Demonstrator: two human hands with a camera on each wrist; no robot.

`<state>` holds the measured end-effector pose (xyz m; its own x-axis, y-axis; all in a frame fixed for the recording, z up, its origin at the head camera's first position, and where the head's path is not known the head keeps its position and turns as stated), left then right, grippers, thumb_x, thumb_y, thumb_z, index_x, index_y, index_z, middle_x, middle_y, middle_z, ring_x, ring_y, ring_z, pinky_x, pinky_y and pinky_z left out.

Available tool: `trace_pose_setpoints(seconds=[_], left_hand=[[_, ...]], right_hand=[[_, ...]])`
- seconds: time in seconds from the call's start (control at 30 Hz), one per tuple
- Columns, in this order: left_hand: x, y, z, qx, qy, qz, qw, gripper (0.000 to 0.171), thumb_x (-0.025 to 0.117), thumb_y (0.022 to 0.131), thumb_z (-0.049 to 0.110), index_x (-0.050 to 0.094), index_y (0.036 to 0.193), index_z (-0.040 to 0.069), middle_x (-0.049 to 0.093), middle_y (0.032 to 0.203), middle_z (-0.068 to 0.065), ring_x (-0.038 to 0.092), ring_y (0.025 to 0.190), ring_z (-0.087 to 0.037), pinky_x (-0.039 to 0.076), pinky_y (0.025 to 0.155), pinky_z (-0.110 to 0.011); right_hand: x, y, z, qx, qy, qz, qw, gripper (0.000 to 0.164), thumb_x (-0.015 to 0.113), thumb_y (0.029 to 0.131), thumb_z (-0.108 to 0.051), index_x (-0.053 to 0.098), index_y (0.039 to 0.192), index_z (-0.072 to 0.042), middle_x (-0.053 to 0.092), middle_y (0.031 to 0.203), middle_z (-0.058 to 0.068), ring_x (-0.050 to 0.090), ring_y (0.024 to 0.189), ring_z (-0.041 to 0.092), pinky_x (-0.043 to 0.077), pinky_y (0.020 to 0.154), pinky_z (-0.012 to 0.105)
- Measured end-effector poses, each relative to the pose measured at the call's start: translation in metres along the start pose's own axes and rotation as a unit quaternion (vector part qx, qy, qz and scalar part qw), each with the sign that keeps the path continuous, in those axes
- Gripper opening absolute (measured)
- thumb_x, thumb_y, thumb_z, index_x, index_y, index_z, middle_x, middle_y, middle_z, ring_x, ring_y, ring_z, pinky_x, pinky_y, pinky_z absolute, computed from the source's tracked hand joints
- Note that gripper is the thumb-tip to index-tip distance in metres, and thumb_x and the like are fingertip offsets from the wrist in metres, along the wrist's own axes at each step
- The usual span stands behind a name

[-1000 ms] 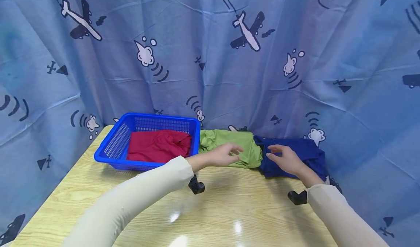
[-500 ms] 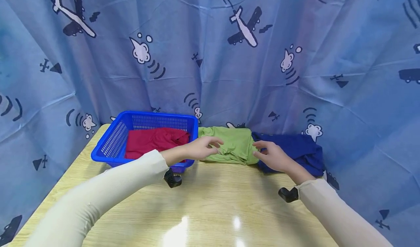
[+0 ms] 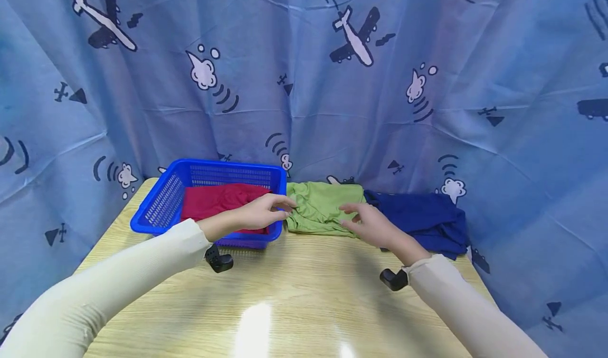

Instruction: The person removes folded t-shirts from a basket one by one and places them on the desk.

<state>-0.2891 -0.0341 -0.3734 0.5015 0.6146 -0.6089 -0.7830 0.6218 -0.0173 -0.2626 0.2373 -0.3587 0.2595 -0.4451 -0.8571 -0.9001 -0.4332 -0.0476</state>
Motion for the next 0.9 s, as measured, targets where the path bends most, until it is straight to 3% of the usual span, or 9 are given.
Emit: trace_pose_setpoints(seconds=[0.23, 0.53, 0.7, 0.9], left_hand=[[-0.011, -0.023, -0.021, -0.003, -0.014, 0.028, 0.9995, 0.039, 0.052, 0.102, 0.010, 0.057, 0.139, -0.001, 0.063, 0.136, -0.020, 0.061, 0.127, -0.031, 0.051, 0.106, -0.044], [-0.027, -0.039, -0.039, -0.010, -0.020, 0.067, 0.9975, 0.037, 0.053, 0.100, 0.008, 0.059, 0.135, -0.003, 0.062, 0.136, -0.023, 0.059, 0.129, -0.036, 0.049, 0.108, -0.049], [-0.037, -0.050, -0.052, -0.011, -0.013, 0.082, 0.9965, 0.037, 0.052, 0.101, 0.009, 0.058, 0.135, -0.004, 0.063, 0.134, -0.023, 0.059, 0.128, -0.038, 0.049, 0.107, -0.051], [-0.054, -0.059, -0.065, -0.023, -0.012, 0.094, 0.9953, 0.039, 0.050, 0.104, 0.011, 0.055, 0.139, -0.003, 0.060, 0.138, -0.024, 0.056, 0.131, -0.040, 0.047, 0.109, -0.053]], right_hand=[[0.019, 0.011, -0.020, -0.025, -0.009, -0.015, 1.000, 0.047, 0.059, 0.103, -0.027, 0.054, 0.143, -0.002, 0.059, 0.142, 0.022, 0.065, 0.112, 0.033, 0.057, 0.085, 0.043], [0.034, 0.025, -0.040, -0.038, 0.003, -0.007, 0.999, 0.046, 0.061, 0.102, -0.024, 0.056, 0.143, -0.004, 0.061, 0.140, 0.019, 0.067, 0.109, 0.029, 0.057, 0.087, 0.042], [0.040, 0.038, -0.051, -0.043, 0.040, -0.008, 0.998, 0.044, 0.061, 0.101, -0.023, 0.057, 0.141, -0.004, 0.063, 0.137, 0.020, 0.067, 0.108, 0.030, 0.057, 0.087, 0.041], [0.045, 0.050, -0.061, -0.077, 0.094, -0.010, 0.993, 0.042, 0.061, 0.101, -0.019, 0.059, 0.139, -0.002, 0.063, 0.135, 0.022, 0.068, 0.110, 0.034, 0.058, 0.092, 0.043]])
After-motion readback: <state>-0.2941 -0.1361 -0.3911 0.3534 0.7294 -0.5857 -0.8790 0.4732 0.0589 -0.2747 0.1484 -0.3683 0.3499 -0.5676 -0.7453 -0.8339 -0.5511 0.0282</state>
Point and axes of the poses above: each hand's wrist, its own y-axis towards the middle knuckle, its own x-axis out of the palm, z = x × y, the point moved 3 cm from there along y, towards the middle knuckle
